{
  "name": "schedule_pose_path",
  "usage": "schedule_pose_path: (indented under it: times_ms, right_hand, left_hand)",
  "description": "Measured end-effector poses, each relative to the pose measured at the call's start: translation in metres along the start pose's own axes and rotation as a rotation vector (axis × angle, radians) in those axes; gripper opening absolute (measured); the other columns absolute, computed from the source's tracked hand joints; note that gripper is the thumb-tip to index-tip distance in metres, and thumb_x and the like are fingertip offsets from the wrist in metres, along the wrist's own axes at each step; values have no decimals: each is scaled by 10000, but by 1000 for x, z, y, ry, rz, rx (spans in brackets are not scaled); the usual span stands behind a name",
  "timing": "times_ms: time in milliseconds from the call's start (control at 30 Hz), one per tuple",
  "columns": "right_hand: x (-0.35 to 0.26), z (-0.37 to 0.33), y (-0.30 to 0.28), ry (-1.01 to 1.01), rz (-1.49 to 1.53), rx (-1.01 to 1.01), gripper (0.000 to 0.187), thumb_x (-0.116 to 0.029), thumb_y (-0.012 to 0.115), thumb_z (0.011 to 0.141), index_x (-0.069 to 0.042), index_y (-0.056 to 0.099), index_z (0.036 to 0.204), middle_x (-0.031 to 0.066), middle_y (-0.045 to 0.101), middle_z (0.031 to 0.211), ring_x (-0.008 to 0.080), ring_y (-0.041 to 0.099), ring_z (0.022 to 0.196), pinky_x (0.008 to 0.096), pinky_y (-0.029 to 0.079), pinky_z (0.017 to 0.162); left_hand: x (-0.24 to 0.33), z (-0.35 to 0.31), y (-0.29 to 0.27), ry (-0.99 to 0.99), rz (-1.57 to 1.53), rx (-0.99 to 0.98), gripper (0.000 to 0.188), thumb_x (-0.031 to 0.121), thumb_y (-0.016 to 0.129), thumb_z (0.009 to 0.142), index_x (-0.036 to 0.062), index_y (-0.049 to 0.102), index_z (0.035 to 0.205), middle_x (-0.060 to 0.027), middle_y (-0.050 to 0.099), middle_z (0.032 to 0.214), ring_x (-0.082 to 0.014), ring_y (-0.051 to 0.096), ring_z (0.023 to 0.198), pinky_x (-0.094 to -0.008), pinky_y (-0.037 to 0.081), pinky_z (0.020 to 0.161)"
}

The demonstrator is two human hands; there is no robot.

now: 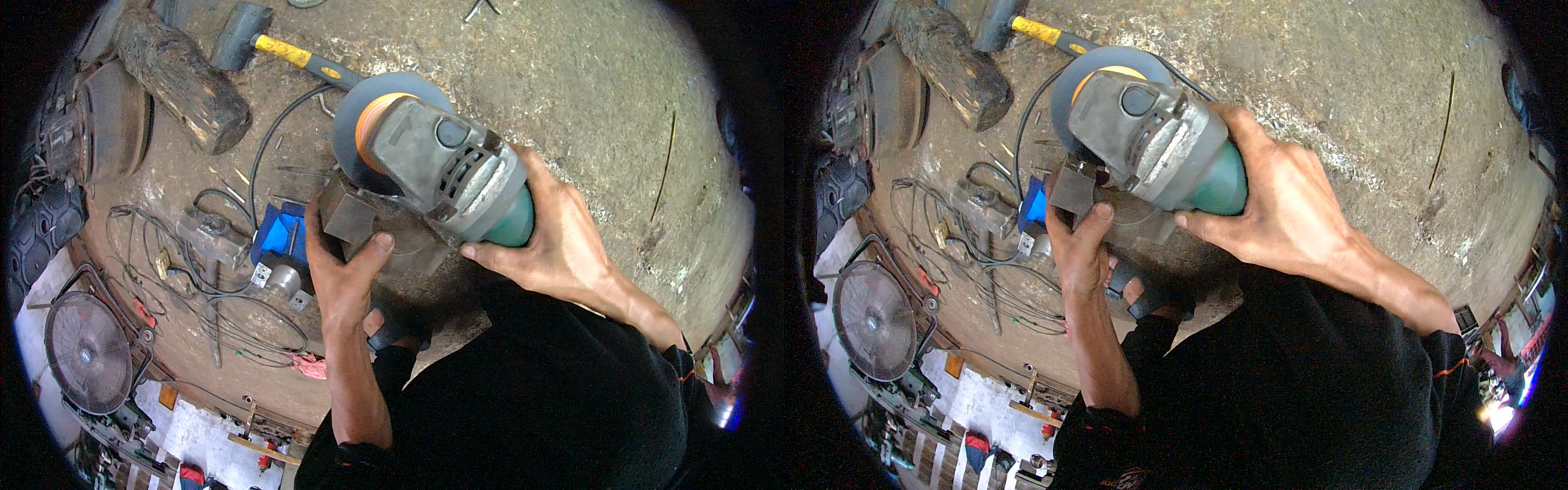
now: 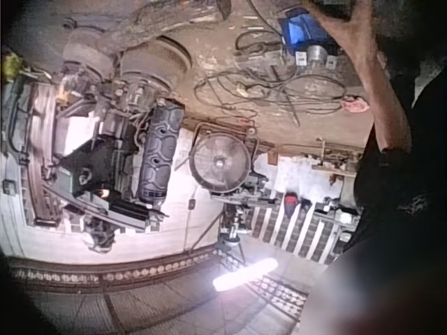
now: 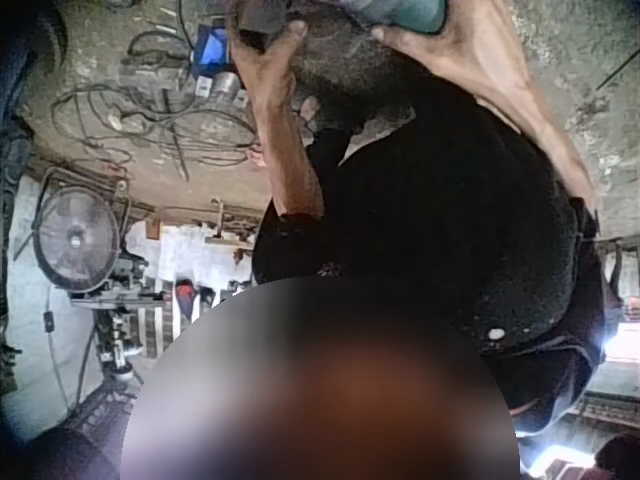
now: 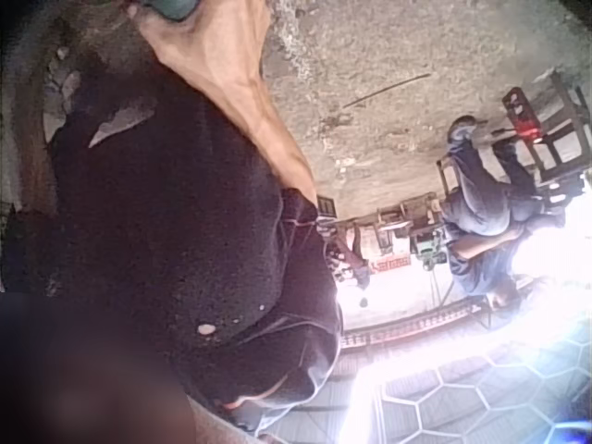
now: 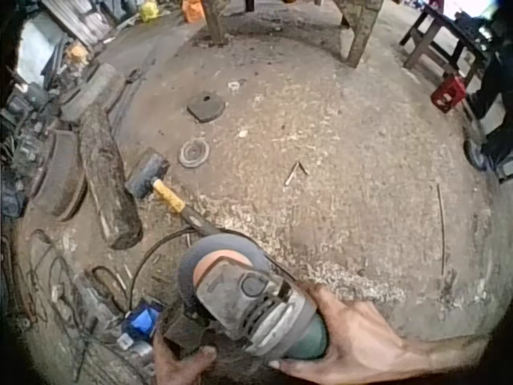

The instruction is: The person uses an angle grinder to smooth the edges of two metal blocks, then repeatedly hammers and aligns them together to form a single assembly. The person inspects the fit multiple times and continues hammering to adjust alignment.

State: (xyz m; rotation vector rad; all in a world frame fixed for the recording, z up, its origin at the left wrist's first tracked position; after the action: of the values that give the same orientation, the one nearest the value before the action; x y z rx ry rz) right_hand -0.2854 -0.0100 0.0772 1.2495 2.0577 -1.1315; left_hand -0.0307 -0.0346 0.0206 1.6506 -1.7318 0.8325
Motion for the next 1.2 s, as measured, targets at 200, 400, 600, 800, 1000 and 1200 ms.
schedule_pose_path:
  times_ms: [200, 400, 600, 800, 1000, 1200]
  right_hand:
    - [-2, 1, 1, -8, 0, -13, 893, -238, 912, 720, 42, 451, 1432, 268, 724, 1178, 405, 726, 1112, 480, 557, 1014]
    - [-1, 1, 0, 11, 1, -1, 881, -233, 913, 725, 36, 458, 1430, 264, 724, 1183, 400, 725, 1117, 484, 553, 1021]
    - [-2, 2, 2, -6, 6, -8, 868, -227, 911, 728, 29, 465, 1426, 263, 723, 1191, 398, 724, 1120, 484, 551, 1025]
    - [-1, 1, 1, 27, 13, -9, 858, -226, 911, 729, 26, 472, 1421, 257, 728, 1179, 387, 725, 1122, 472, 551, 1017]
    - [-2, 5, 2, -172, -24, 106, 837, -281, 882, 755, 60, 472, 1400, 315, 727, 988, 449, 757, 850, 481, 619, 810]
    - [21, 12, -10, 48, 312, 115, 750, -240, 898, 782, 55, 526, 1364, 149, 734, 1048, 308, 719, 923, 435, 577, 892]
  left_hand:
    - [-6, 0, 0, -20, -74, -44, 1056, 133, 907, 734, -51, 305, 1583, -222, 528, 1455, -313, 532, 1329, -430, 412, 1142]
    - [-5, -1, 2, -71, -105, -42, 1000, 148, 893, 756, -47, 340, 1566, -202, 542, 1436, -310, 539, 1317, -431, 402, 1148]
    - [-2, -6, 7, -90, -151, 5, 882, 164, 868, 782, -34, 421, 1517, -176, 581, 1380, -295, 562, 1278, -431, 416, 1129]
    - [1, -6, 8, -117, -168, -29, 856, 156, 855, 789, -46, 424, 1501, -196, 582, 1375, -305, 567, 1273, -450, 414, 1132]
    - [-9, -7, 5, -158, -216, -34, 882, 240, 846, 801, -52, 406, 1508, -217, 589, 1370, -336, 592, 1258, -481, 453, 1106]
    - [-27, -11, 2, -358, -515, -280, 957, 519, 824, 763, -47, 492, 1461, -182, 701, 1224, -327, 717, 1100, -482, 569, 1004]
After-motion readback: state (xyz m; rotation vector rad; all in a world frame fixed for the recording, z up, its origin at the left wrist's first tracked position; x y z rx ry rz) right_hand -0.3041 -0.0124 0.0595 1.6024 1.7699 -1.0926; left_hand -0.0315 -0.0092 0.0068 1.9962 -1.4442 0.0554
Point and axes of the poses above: each hand's wrist, its own z-axis towards the middle knuckle, its own y-axis out of the palm, x = y × z, the point moved 4 cm from there along z, towards the middle knuckle
